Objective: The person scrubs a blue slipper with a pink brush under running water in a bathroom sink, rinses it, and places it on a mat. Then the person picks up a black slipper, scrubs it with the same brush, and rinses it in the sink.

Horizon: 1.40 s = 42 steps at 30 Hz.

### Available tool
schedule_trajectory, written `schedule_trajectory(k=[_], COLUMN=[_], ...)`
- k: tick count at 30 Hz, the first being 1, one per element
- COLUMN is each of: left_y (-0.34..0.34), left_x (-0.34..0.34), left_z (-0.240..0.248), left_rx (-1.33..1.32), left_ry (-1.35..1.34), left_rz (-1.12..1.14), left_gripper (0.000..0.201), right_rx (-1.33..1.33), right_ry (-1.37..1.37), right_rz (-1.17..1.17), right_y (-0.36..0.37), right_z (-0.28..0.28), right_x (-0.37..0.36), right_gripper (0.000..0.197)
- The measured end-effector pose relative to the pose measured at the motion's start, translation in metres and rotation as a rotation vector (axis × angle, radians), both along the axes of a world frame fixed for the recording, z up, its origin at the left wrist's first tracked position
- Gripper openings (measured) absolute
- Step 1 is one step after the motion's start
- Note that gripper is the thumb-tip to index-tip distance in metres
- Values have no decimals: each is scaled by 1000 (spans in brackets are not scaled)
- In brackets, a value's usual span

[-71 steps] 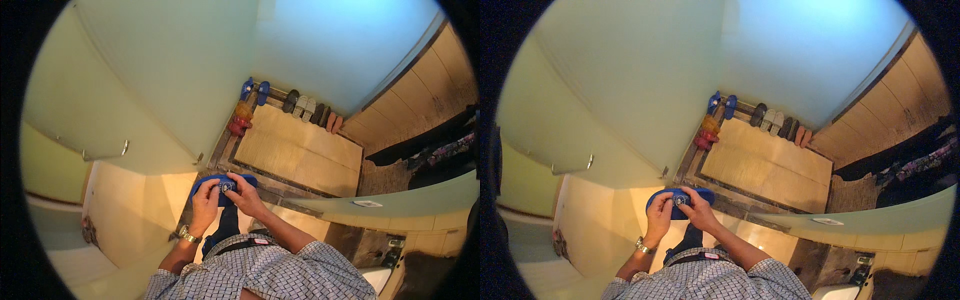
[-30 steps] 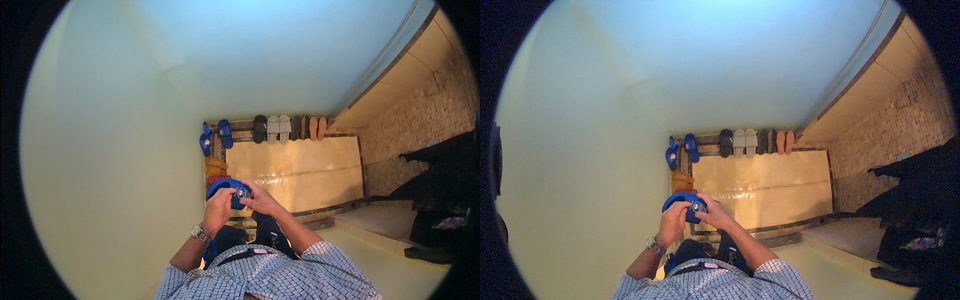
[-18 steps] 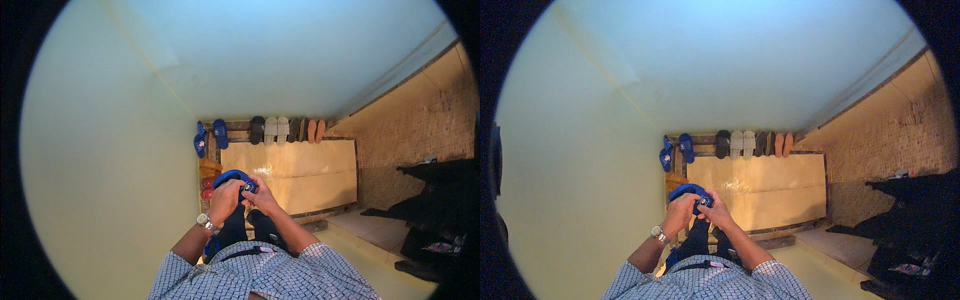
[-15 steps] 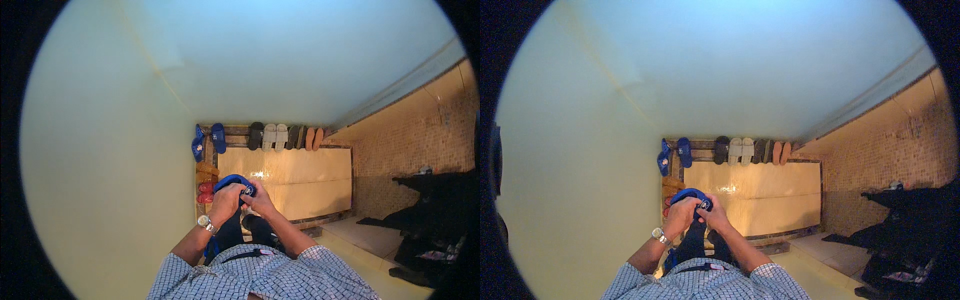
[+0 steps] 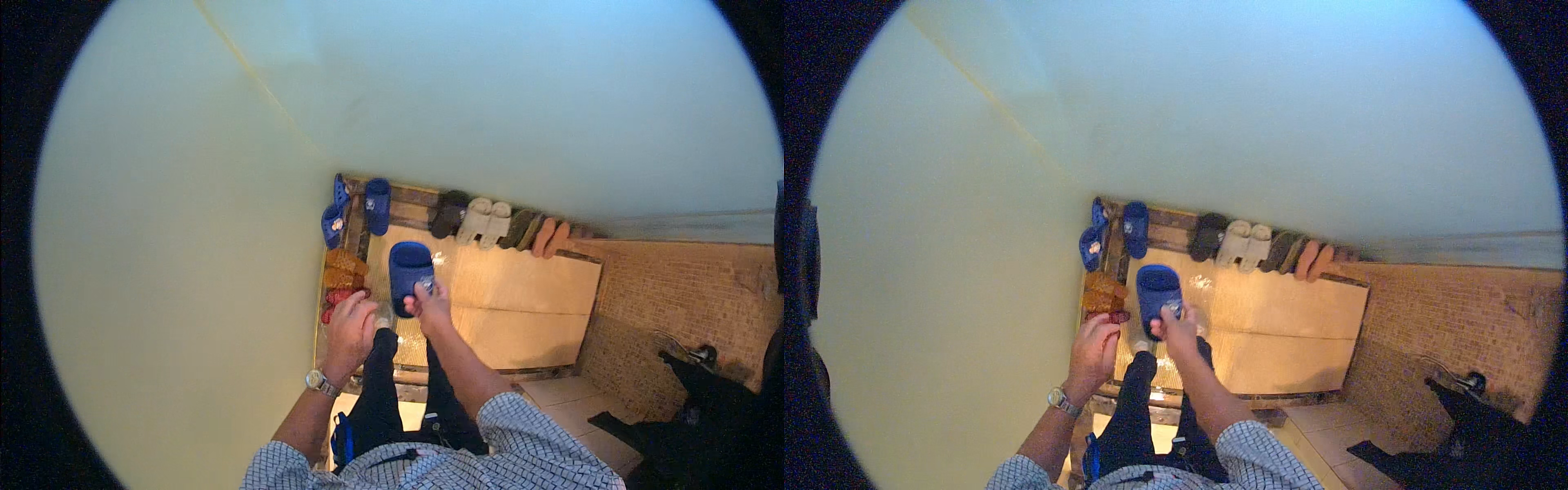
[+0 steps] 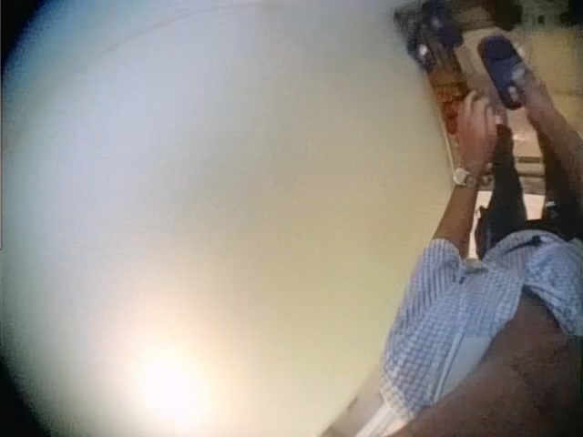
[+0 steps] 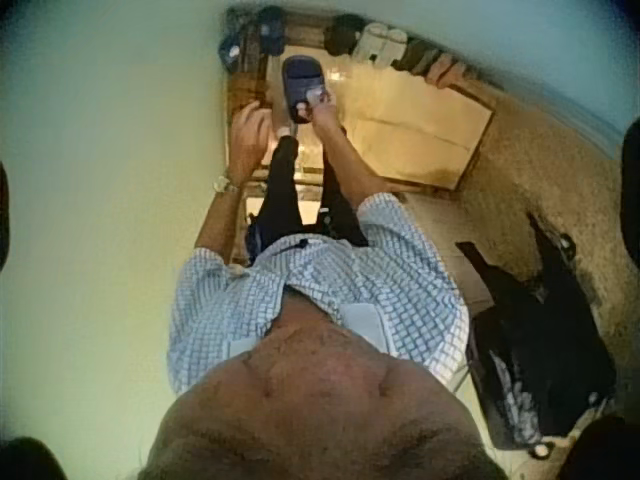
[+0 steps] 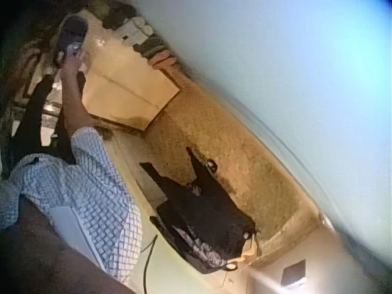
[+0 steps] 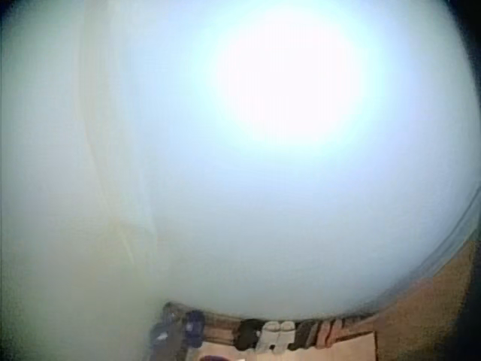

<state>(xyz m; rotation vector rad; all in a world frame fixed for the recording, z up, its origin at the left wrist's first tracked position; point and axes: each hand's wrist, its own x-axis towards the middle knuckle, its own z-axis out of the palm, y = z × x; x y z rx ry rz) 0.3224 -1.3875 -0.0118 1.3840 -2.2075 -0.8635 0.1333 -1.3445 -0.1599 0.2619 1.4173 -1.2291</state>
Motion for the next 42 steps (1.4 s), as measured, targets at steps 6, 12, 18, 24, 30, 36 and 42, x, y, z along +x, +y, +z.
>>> schedule_trajectory(k=[6,12,18,24,30,36,42], left_y=[24,7,-39,-69,-53,-39,-41], left_x=[2,-36,-59,-67,-68,-80,-90], left_z=[-107,-174,-231,-264,-284,-290,-288], left_rx=[171,295,257,251,349,401,388], left_ry=[-60,2,2,-40,-73,-51,-63], left_rz=[107,177,133,93,103,74,85], left_gripper=[21,22,21,22,23,22,20], right_rx=[-44,-100,-107,-141,-104,-131,73], right_ry=[-78,-64,-18,7,-28,-136,-71], right_rz=[-79,-120,-192,-233,-234,-205,-15], right_y=[-77,-146,-197,-231,-251,-247,-187], right_z=[-142,-272,-361,-407,-418,-422,-397], right_x=[-33,-43,-36,-42,-38,-54,-79], right_gripper=[63,61,58,57,45,59,76])
